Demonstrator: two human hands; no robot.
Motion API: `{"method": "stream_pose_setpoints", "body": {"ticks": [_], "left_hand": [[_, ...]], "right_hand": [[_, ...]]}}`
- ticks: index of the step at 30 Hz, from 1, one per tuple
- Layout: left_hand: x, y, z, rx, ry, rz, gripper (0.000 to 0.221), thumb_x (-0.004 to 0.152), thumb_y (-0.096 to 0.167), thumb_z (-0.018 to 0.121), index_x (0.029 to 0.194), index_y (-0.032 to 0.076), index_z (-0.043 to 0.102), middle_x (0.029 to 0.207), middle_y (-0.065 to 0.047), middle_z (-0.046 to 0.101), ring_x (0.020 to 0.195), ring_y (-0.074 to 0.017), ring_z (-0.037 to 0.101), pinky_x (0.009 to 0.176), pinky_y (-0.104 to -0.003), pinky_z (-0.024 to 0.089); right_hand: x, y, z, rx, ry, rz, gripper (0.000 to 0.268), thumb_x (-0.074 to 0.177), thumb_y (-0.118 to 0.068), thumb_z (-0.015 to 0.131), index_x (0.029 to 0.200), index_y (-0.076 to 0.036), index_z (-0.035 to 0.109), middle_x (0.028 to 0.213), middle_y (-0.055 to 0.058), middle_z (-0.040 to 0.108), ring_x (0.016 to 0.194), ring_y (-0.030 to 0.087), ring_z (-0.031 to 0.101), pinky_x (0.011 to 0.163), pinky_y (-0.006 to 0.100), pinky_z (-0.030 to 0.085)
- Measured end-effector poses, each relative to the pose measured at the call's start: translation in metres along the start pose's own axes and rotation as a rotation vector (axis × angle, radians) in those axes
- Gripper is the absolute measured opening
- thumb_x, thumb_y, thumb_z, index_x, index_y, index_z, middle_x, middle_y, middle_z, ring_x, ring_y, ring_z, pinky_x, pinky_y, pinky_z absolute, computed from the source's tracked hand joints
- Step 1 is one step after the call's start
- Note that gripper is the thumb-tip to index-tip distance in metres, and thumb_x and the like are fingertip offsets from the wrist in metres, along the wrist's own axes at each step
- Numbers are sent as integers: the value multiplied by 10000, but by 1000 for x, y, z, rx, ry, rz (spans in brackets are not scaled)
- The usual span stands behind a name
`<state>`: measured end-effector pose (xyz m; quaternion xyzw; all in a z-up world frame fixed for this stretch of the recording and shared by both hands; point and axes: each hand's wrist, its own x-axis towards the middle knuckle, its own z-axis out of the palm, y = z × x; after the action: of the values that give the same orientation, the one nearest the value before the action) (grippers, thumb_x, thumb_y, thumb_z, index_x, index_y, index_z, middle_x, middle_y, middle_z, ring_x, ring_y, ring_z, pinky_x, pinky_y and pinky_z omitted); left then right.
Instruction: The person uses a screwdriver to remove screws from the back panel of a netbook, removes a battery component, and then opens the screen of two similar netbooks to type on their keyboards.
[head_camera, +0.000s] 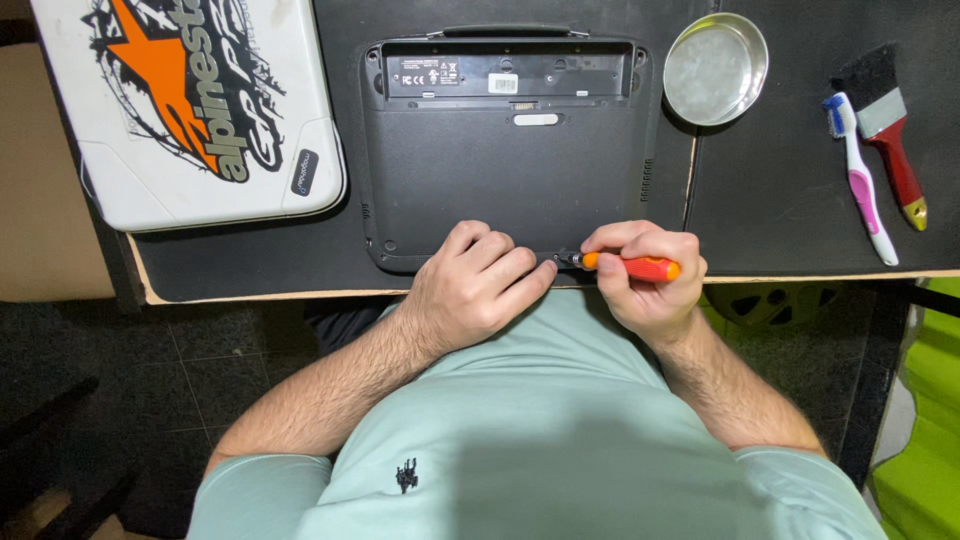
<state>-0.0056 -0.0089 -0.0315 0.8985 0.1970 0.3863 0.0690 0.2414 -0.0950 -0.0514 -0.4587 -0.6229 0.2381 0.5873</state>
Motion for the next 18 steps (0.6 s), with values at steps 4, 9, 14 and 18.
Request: {"method": "stream_pose_setpoints", "body": {"ticks": [4, 9, 14, 18], "left_hand": [[0, 1, 1, 1, 16, -1, 281, 1301, 222, 627, 1114, 174, 832, 916, -13, 557, 837, -224, 584, 871, -394, 571], [-4, 1, 4, -12, 13, -6, 294, 1310, 241, 606, 1141, 169, 835, 917, -12, 552, 842, -230, 589, 883, -399, 575], [2, -5, -11, -27, -34, 38, 162, 1245, 125, 703, 1157, 135, 838, 917, -17, 581, 846, -248, 581, 870, -422, 556], [3, -8, -13, -43, -55, 81, 98, 1183, 9, 786, 1189, 94, 834, 929, -26, 615, 844, -262, 563, 837, -437, 534]], "right_hand": [[24, -24, -7, -175, -86, -14, 292, 1117, -2, 900, 1108, -29, 609, 1002, 200, 896, 706, 303, 804, 707, 425, 686], [49, -57, -12, -487, -342, -207, 220, 1119, 54, 822, 1203, -70, 661, 988, 138, 812, 772, 339, 811, 747, 474, 727], [96, -109, -30, -724, -714, -229, 128, 1153, -7, 811, 1213, -16, 698, 1009, 153, 688, 826, 356, 725, 744, 505, 664], [95, -112, -30, -1125, -858, -418, 523, 1371, -348, 678, 883, -190, 577, 772, -31, 430, 623, 187, 477, 628, 390, 412]]}}
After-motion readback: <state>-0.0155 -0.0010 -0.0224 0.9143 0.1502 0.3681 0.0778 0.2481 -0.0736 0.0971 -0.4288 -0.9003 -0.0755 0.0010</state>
